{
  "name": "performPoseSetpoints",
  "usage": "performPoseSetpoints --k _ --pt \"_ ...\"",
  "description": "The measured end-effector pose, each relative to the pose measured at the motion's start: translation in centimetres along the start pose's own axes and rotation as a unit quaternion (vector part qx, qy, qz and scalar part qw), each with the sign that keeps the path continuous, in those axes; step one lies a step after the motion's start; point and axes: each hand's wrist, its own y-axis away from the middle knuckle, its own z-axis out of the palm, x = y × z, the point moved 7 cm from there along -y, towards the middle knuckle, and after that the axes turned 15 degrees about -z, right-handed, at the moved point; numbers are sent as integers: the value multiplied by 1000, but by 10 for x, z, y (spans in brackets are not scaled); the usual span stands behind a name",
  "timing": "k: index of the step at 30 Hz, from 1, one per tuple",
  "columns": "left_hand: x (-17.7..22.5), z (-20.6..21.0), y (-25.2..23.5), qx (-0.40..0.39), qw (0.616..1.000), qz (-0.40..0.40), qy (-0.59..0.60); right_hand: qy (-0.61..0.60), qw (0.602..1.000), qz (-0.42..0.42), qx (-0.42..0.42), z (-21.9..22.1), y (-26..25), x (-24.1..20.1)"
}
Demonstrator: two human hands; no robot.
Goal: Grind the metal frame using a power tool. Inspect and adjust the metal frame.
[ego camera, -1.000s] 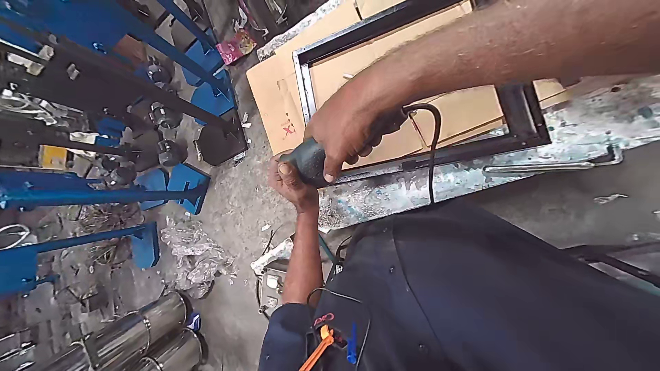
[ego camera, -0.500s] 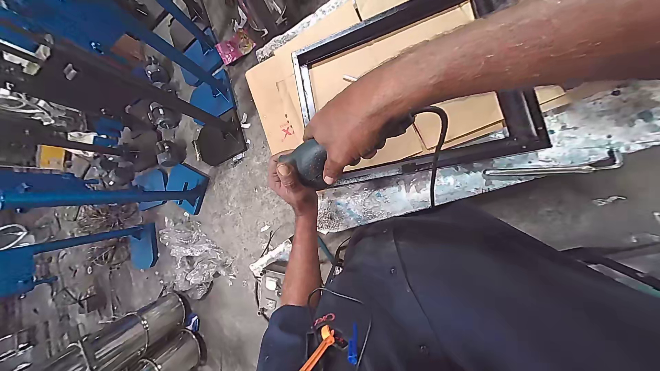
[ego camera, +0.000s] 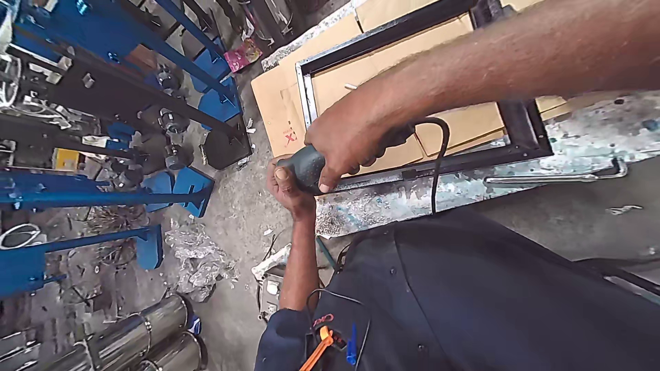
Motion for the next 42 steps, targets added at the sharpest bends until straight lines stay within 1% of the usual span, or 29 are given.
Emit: performPoseSetpoints --k 8,11,13,17,20,23,30,34,42 --pt "7 2 -4 -2 1000 -7 -6 13 999 29 -8 -4 11 -5" --pt "19 2 -7 -12 1000 -3 17 25 999 28 15 -11 16 -11" --pt "28 3 -13 -25 999 15 24 42 998 28 42 -20 20 -17" --pt "33 3 -23 -36 998 55 -1 80 994 3 73 -32 20 -19" --pt "29 5 -26 -46 996 66 -31 72 995 -17 65 -33 13 -12" --pt "22 5 -26 -57 996 58 -34 76 995 -5 59 -32 10 -7" --pt "15 5 -18 -79 994 56 -45 77 996 -8 44 -21 5 0" --pt "10 2 -16 -80 995 44 -27 68 997 -5 42 -18 4 0" --pt "14 2 -13 -90 995 45 -23 87 996 -6 34 -15 3 -1"
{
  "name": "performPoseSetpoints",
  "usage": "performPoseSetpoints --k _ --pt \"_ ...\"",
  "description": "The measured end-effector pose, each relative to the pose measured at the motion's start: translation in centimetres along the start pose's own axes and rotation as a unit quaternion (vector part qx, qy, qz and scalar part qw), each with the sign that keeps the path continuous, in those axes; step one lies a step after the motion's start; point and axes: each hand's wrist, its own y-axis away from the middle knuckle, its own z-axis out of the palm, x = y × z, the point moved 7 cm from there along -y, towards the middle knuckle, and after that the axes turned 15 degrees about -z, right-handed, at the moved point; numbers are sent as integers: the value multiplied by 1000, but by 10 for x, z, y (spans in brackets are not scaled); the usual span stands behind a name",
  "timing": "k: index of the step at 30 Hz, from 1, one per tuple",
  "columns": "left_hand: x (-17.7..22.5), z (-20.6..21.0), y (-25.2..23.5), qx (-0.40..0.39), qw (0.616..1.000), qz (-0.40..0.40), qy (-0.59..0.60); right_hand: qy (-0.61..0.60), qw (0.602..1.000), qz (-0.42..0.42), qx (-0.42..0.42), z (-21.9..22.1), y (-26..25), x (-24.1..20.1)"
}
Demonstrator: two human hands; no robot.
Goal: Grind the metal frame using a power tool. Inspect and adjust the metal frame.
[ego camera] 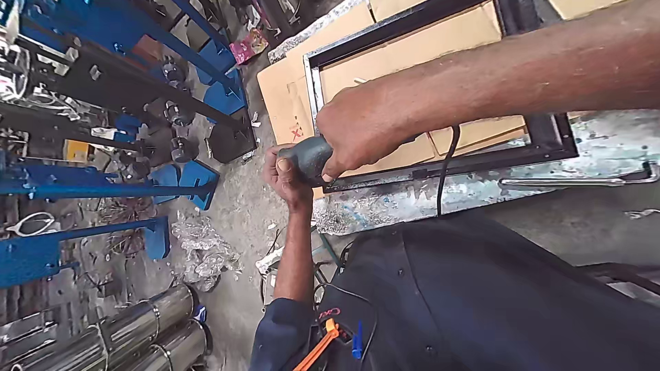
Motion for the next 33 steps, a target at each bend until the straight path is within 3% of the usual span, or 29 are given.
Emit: performPoseSetpoints --k 10,16,28,33 --pt "-5 -2 6 3 1000 11 -12 -4 1000 -9 -8 6 -4 0" --pt "-10 -6 12 15 1000 22 -13 -66 997 1 -32 24 -11 0" --pt "-7 -8 22 76 995 54 -42 6 1000 19 -23 18 -27 1" --pt "1 -11 15 135 986 43 -87 -29 986 162 -32 23 -53 11"
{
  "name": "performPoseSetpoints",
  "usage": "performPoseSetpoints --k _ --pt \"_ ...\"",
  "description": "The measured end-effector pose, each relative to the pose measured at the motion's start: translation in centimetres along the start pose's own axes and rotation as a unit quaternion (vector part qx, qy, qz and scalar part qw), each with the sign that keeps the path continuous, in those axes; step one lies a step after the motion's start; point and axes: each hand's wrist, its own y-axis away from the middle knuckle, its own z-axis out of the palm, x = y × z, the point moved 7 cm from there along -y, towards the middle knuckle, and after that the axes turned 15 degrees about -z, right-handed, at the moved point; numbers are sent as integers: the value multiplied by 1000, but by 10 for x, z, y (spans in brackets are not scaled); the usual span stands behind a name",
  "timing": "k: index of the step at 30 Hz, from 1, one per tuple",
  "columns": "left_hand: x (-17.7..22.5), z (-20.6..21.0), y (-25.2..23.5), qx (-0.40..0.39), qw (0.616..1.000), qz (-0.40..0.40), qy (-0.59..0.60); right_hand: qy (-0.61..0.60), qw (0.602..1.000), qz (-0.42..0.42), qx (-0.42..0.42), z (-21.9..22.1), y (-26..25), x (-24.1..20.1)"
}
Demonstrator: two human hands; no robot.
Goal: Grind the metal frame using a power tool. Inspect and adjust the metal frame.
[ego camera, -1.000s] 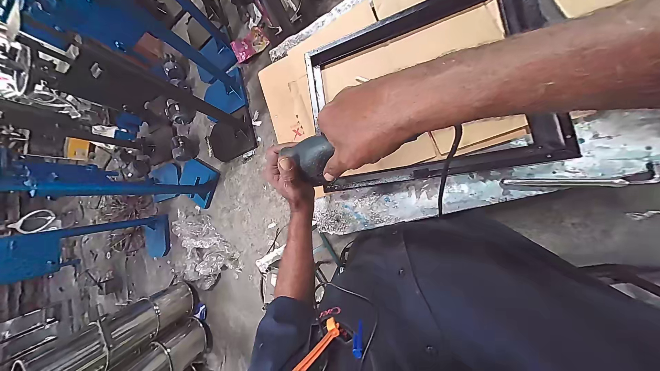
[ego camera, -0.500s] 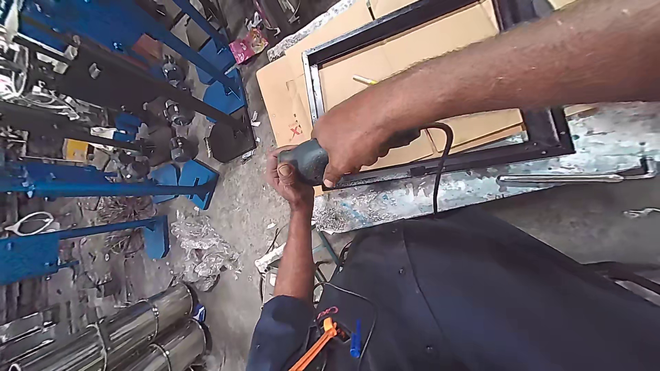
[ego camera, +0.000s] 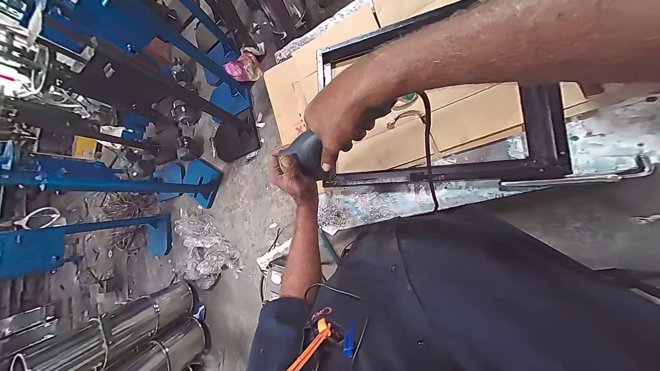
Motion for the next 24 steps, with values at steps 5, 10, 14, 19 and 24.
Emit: performPoseSetpoints --k 5,10,14,19,24 --pt "-3 0 3 -5 1000 16 8 49 995 -88 -13 -13 14 -9" --pt "-2 2 2 27 999 -3 20 75 986 -148 -21 -18 18 -13" --pt "-7 -3 11 29 1000 -3 2 83 986 -142 -25 -16 8 -15" --pt "-21 -9 11 43 998 -40 33 33 990 -132 -30 -9 -4 -17" --pt "-24 -12 12 76 996 -40 19 38 993 -107 -31 -6 -14 -18"
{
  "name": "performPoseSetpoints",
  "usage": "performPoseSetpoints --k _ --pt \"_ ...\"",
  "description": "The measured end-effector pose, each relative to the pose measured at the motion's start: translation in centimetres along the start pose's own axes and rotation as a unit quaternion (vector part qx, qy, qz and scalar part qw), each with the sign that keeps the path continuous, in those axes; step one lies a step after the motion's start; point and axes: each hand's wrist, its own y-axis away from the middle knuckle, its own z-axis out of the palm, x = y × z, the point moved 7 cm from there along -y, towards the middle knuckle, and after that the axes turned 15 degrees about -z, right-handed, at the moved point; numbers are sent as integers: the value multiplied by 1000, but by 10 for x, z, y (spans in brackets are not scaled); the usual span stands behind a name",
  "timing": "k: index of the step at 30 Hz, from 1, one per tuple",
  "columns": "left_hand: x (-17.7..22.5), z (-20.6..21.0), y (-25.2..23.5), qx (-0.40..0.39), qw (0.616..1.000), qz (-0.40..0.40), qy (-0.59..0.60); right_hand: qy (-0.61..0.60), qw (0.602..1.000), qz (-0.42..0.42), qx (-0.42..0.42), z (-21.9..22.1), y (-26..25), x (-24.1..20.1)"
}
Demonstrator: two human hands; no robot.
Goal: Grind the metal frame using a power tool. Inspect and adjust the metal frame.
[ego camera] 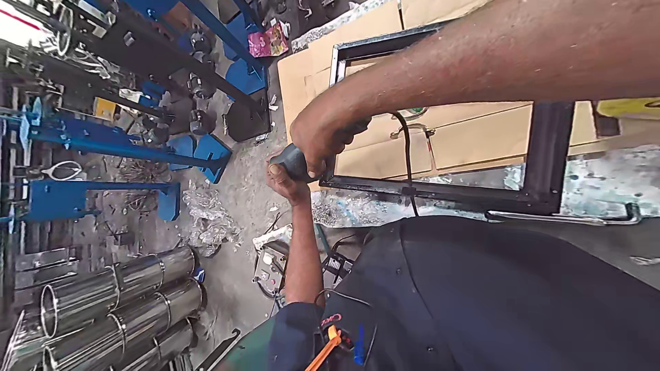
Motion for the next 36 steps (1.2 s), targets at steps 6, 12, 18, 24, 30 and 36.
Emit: performPoseSetpoints --k 6,12,18,24,30,36 --pt "-2 -2 0 13 1000 -5 -15 -23 999 -32 3 -2 6 -3" --pt "-2 -1 1 17 999 12 -25 -40 998 -38 -8 -1 5 2" --pt "-5 -2 3 15 1000 3 -23 -40 999 -14 -5 0 -2 4" --pt "-6 -2 4 8 1000 18 -18 15 997 -72 -6 -3 6 -3" --pt "-8 -3 1 25 999 25 1 288 894 -320 127 -14 46 -22" --pt "-10 -3 -6 83 996 18 -26 306 872 -336 181 -9 54 -21"
